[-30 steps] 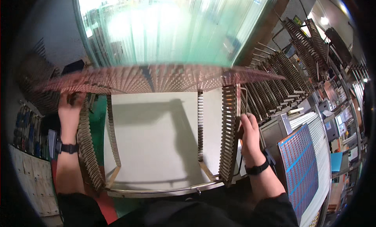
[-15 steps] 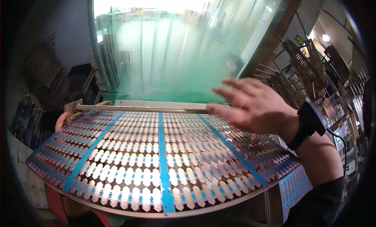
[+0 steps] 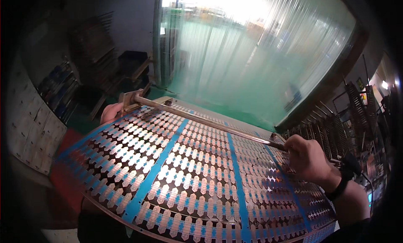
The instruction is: The person is picking up thin printed circuit boards from a stack and placing them into the slots of a storage rack on a fabrication floor.
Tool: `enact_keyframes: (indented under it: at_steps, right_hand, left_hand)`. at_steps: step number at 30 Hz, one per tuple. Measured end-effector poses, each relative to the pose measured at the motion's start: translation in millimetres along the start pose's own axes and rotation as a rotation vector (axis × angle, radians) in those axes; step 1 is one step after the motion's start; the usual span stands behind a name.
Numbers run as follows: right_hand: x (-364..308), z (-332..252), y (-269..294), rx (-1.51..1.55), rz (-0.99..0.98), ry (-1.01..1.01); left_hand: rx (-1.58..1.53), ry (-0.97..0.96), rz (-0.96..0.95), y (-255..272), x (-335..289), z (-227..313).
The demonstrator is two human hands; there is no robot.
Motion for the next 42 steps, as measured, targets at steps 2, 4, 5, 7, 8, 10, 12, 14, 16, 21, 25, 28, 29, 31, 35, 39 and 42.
enact_keyframes:
  at_steps: [2, 4, 5, 7, 8, 10, 12, 14, 16, 21, 25, 28, 29, 31, 35, 39, 42]
  right_hand:
    - [-4.7, 12.6, -7.2, 0.419, -0.095, -0.261]
    - [2.4, -9.8, 10.5, 0.11, -0.03, 0.062]
    - [0.5, -34.3, 18.5, -0.201, 0.048, 0.376]
    - [-19.0, -62.5, 21.9, -0.62, 0.176, 0.647]
    - [-25.2, -64.2, 18.0, -0.723, 0.195, 0.7]
    - [-21.1, -57.7, 15.0, -0.694, 0.179, 0.679]
    - [-18.4, -55.6, 14.5, -0.67, 0.162, 0.655]
    - [-19.8, -63.8, 17.0, -0.684, 0.196, 0.676]
    - [-22.4, -68.7, 12.5, -0.698, 0.223, 0.742]
    - [-28.9, -64.3, 2.2, -0.668, 0.234, 0.89]
    - [-21.8, -46.9, 2.2, -0.591, 0.145, 0.828]
    - [-6.1, -23.6, 27.1, -0.4, 0.013, 0.433]
    - [-13.7, -1.6, 46.6, -0.048, 0.084, 0.271]
    - [-46.9, 58.4, 84.5, 0.352, 0.408, 0.065]
    - [-176.3, 151.8, 51.1, 0.648, 0.906, -0.472]
    - [-246.6, 138.8, -124.1, 0.767, 0.738, -0.714]
    - [-315.8, 100.3, -176.9, 1.014, 0.677, -0.734]
  left_hand:
    - [0.033, -0.142, -0.009, 0.6, -7.6, 4.7]
    - [0.078, -0.158, -0.017, 4.4, -4.9, 16.4]
    - [0.064, -0.06, -0.013, 6.0, -3.7, 15.5]
    - [-0.005, 0.008, -0.034, -1.2, 2.7, 6.6]
    - [-0.014, 0.003, -0.037, -3.6, 3.4, 1.0]
    - [-0.144, 0.11, -0.024, -3.1, -0.1, -13.6]
    - [-0.279, 0.215, -0.01, -4.2, -4.9, -28.8]
    - [-0.417, 0.321, 0.005, -6.2, -11.4, -45.6]
    - [-0.473, 0.365, 0.039, -4.7, -18.7, -53.6]
    - [-0.77, 0.327, -0.125, -18.7, -18.6, -31.8]
    - [-0.864, 0.262, -0.22, -16.2, -9.2, -20.0]
    - [-0.975, 0.35, -0.176, -5.1, -4.8, -27.6]
    - [-0.994, 0.352, -0.213, -15.9, -0.5, -12.0]
    - [-0.453, 0.188, -0.095, -13.7, 7.5, 22.1]
    - [0.031, -0.001, -0.151, -57.4, 33.1, 43.7]
    - [0.263, -0.066, -0.208, -82.8, 51.1, -15.9]
    - [0.29, -0.046, -0.299, -99.4, 54.2, -27.0]
Point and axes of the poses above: each hand's wrist, its own x-axis towards the middle knuckle, its own y-axis out of the back of the hand, z = x × y, the point moved 9 cm from there along x, towards the middle knuckle, and after that the axes turned 4 degrees about z, right-handed, at the moved point
